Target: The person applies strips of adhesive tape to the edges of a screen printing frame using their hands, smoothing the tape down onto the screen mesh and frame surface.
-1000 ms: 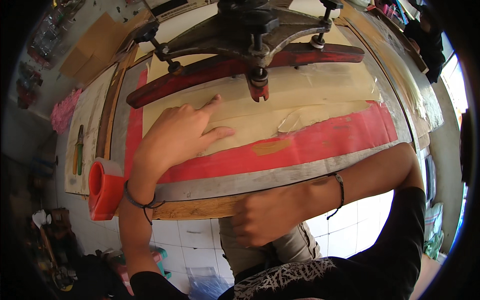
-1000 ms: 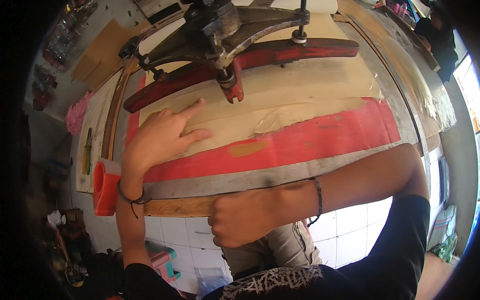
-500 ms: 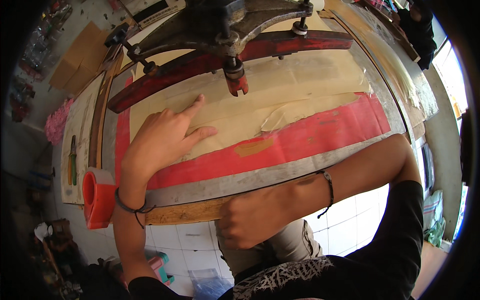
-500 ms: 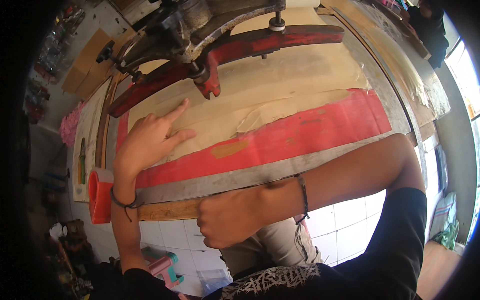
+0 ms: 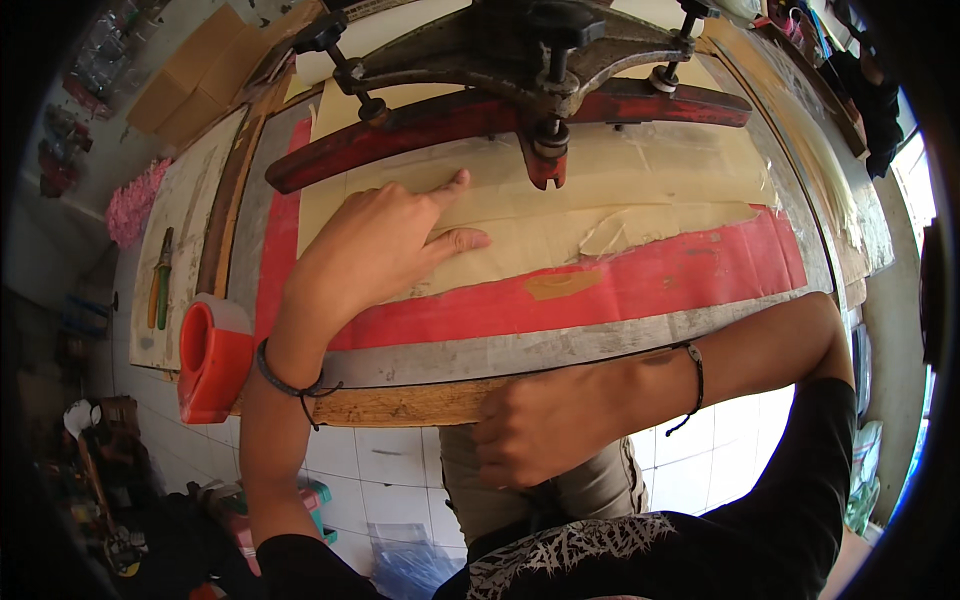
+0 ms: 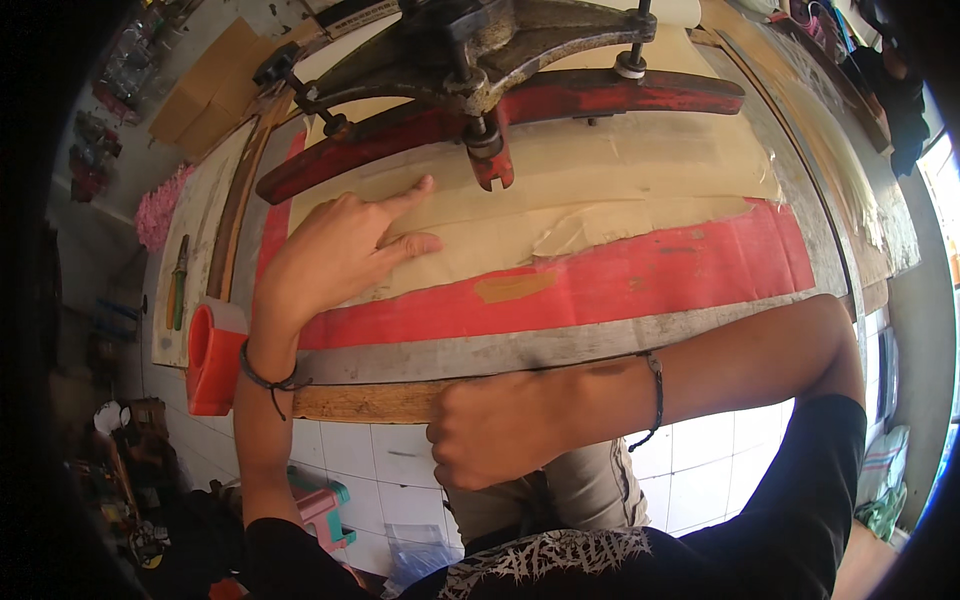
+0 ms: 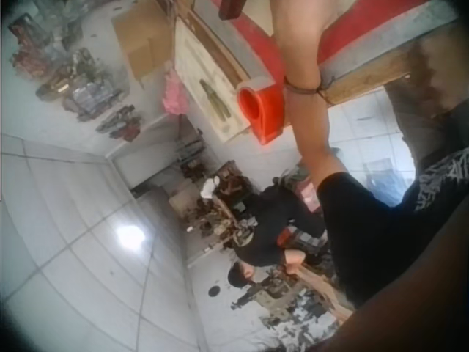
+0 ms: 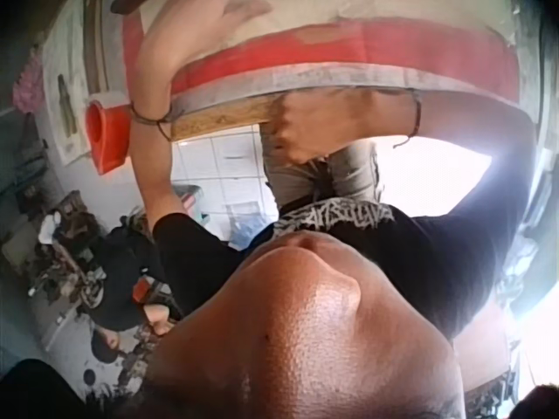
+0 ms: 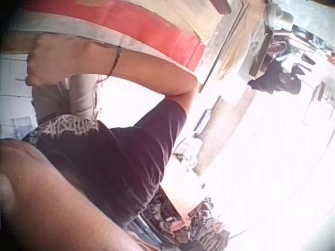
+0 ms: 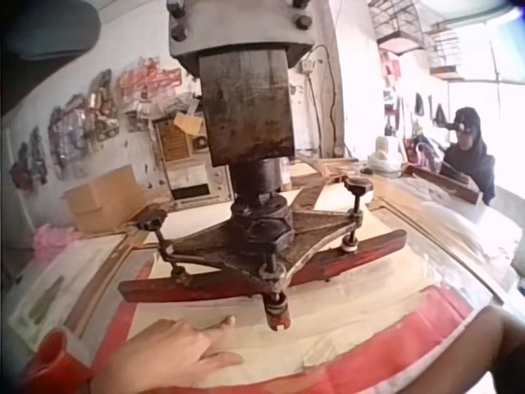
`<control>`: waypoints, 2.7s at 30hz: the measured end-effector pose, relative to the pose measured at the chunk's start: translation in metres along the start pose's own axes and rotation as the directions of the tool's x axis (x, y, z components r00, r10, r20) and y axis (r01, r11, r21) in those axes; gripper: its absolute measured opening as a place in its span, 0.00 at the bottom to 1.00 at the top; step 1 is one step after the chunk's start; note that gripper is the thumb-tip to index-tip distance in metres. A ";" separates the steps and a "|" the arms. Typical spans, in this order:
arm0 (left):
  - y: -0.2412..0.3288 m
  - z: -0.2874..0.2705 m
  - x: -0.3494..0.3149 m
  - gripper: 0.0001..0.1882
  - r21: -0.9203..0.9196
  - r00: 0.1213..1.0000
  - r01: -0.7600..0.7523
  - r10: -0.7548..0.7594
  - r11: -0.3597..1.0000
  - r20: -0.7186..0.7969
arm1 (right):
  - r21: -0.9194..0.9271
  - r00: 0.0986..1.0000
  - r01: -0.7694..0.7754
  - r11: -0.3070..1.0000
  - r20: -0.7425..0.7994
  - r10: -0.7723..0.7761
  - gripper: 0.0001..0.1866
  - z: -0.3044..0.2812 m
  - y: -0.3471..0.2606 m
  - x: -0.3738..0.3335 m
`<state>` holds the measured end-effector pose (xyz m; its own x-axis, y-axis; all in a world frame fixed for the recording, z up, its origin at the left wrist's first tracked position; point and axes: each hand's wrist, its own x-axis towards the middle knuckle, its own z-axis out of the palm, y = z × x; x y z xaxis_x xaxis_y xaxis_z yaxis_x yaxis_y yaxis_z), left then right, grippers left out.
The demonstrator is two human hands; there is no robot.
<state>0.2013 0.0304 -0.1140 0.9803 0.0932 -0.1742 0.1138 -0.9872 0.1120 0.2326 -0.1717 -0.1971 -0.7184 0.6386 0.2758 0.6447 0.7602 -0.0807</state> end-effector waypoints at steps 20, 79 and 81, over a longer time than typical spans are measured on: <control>-0.002 0.018 0.009 0.20 0.063 0.958 -0.038 0.054 0.997 -0.280 | -0.013 0.999 -0.007 1.000 0.035 0.007 0.06 -0.004 -0.002 -0.003; -0.017 0.045 0.038 0.04 0.387 0.628 -0.142 0.385 0.911 -0.676 | 0.001 0.999 0.019 1.000 0.032 -0.019 0.07 0.000 0.001 0.000; -0.016 0.045 0.037 0.04 0.406 0.621 -0.143 0.402 0.902 -0.673 | -0.003 0.999 0.020 1.000 0.028 -0.020 0.07 -0.002 0.000 0.000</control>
<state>0.2290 0.0439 -0.1658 0.7632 -0.2513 0.5953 -0.1035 -0.9569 -0.2713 0.2332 -0.1719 -0.1950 -0.7382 0.6266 0.2500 0.6310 0.7724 -0.0728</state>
